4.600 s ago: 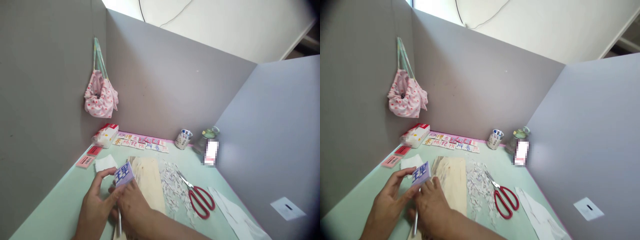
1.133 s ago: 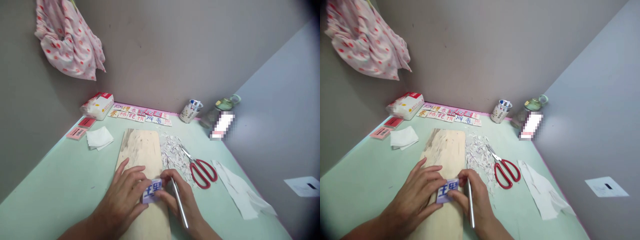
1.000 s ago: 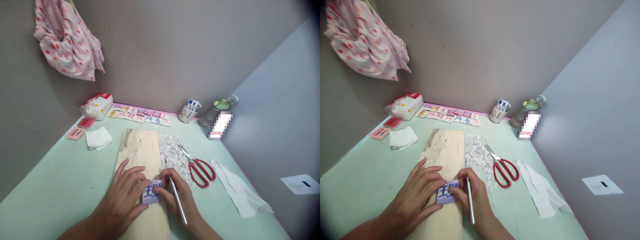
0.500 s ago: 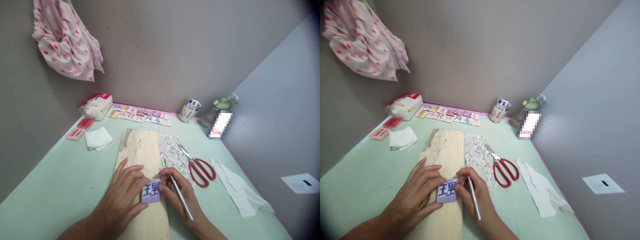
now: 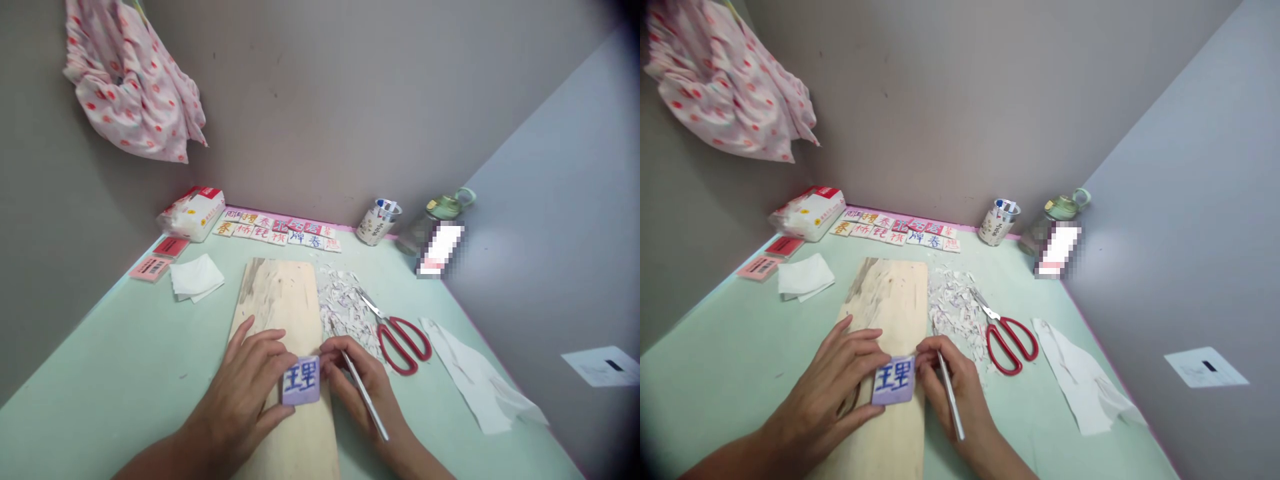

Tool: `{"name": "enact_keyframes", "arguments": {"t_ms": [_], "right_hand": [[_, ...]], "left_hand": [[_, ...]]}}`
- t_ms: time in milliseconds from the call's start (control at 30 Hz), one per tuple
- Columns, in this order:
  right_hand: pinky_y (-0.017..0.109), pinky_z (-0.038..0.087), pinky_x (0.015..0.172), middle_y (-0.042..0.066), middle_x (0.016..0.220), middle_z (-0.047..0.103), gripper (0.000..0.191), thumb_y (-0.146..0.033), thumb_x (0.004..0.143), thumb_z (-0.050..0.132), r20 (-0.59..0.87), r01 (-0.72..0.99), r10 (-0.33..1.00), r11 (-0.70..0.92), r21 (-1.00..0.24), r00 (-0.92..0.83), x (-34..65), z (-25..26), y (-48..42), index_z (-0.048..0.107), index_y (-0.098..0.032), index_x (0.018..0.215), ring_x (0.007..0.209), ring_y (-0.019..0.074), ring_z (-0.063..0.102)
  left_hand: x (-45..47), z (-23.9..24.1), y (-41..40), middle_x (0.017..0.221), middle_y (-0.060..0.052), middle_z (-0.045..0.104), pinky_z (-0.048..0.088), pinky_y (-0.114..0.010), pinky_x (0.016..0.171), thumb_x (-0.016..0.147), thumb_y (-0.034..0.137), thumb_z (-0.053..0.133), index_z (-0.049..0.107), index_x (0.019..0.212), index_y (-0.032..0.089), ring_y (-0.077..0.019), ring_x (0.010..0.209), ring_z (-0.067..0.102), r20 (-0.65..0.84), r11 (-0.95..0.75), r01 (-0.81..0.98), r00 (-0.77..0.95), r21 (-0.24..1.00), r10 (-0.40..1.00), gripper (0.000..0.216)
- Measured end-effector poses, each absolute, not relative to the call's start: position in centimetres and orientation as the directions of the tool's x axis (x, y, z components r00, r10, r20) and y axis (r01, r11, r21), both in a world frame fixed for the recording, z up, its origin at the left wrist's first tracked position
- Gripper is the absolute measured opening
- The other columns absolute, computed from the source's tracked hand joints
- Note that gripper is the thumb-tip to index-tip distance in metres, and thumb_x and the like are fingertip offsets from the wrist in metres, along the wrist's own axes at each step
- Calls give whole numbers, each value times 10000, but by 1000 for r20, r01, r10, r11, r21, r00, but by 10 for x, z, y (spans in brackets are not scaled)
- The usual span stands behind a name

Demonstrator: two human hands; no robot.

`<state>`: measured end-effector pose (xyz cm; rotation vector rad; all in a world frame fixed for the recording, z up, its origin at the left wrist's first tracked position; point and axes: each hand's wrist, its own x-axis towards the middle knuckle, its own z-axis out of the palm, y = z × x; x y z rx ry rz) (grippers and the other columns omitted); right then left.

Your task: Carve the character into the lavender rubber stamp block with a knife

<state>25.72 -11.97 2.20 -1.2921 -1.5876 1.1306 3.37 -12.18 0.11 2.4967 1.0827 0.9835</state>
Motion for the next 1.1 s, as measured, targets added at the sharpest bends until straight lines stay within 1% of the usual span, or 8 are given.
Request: {"name": "enact_keyframes", "arguments": {"t_ms": [133, 267, 367, 533, 700, 833, 967, 1100], "right_hand": [[251, 556, 688, 26, 843, 719, 139, -325, 995, 567, 67, 369, 986, 119, -922, -151, 261, 24, -121, 641, -212, 1024, 760, 175, 694], [301, 581, 766, 58, 991, 739, 265, -378, 1040, 503, 228, 438, 969, 245, -865, -92, 273, 27, -126, 715, -259, 1146, 888, 211, 709], [328, 581, 792, 64, 1024, 730, 309, -397, 1046, 478, 287, 428, 951, 309, -849, -118, 284, 27, -127, 760, -291, 1117, 946, 228, 699], [300, 554, 668, 39, 843, 729, 165, -385, 912, 671, 79, 376, 995, 96, -922, -61, 289, 24, -126, 741, -236, 908, 781, 218, 689], [289, 468, 635, 18, 766, 654, 171, -350, 838, 688, -61, 307, 991, -21, -951, -121, 282, 20, -126, 619, -211, 765, 749, 193, 608], [288, 417, 615, -6, 695, 581, 218, -370, 818, 653, -112, 319, 989, -76, -945, -95, 276, 23, -125, 553, -213, 705, 680, 170, 535], [292, 399, 613, -3, 681, 567, 227, -387, 811, 622, -138, 366, 986, -95, -926, -91, 271, 28, -123, 540, -212, 692, 664, 170, 516], [293, 381, 612, -1, 680, 565, 231, -388, 820, 602, -158, 390, 982, -107, -915, -102, 268, 28, -124, 534, -212, 686, 661, 168, 497]], "left_hand": [[34, -1, -122, 1132, -57, 630, 160, -602, 1257, 902, 139, 623, 510, 1254, 237, -274, 1299, 517, 464, -671, 555, 486, 492, 741, 383], [33, -5, -121, 1142, -59, 616, 144, -649, 1245, 890, 146, 625, 497, 1261, 258, -291, 1310, 501, 399, -623, 569, 480, 537, 782, 409], [31, -9, -119, 1139, -56, 629, 180, -675, 1235, 885, 175, 647, 495, 1266, 265, -304, 1303, 519, 366, -601, 578, 479, 552, 798, 420], [31, -12, -118, 1168, -51, 652, 255, -653, 1232, 845, 191, 681, 521, 1249, 268, -309, 1316, 529, 333, -564, 614, 457, 552, 824, 442], [32, -12, -117, 1171, -40, 645, 231, -672, 1231, 819, 193, 720, 507, 1284, 287, -318, 1323, 513, 325, -568, 611, 470, 552, 821, 520], [31, -13, -116, 1182, -30, 627, 181, -677, 1237, 804, 187, 752, 490, 1295, 299, -317, 1337, 488, 304, -557, 609, 473, 565, 827, 568], [30, -13, -116, 1191, -24, 617, 152, -674, 1237, 815, 208, 762, 479, 1306, 308, -313, 1351, 466, 287, -570, 607, 504, 554, 815, 576], [34, -11, -116, 1190, -18, 606, 120, -626, 1255, 826, 205, 766, 475, 1310, 304, -287, 1372, 436, 300, -575, 618, 497, 536, 814, 574]]}}
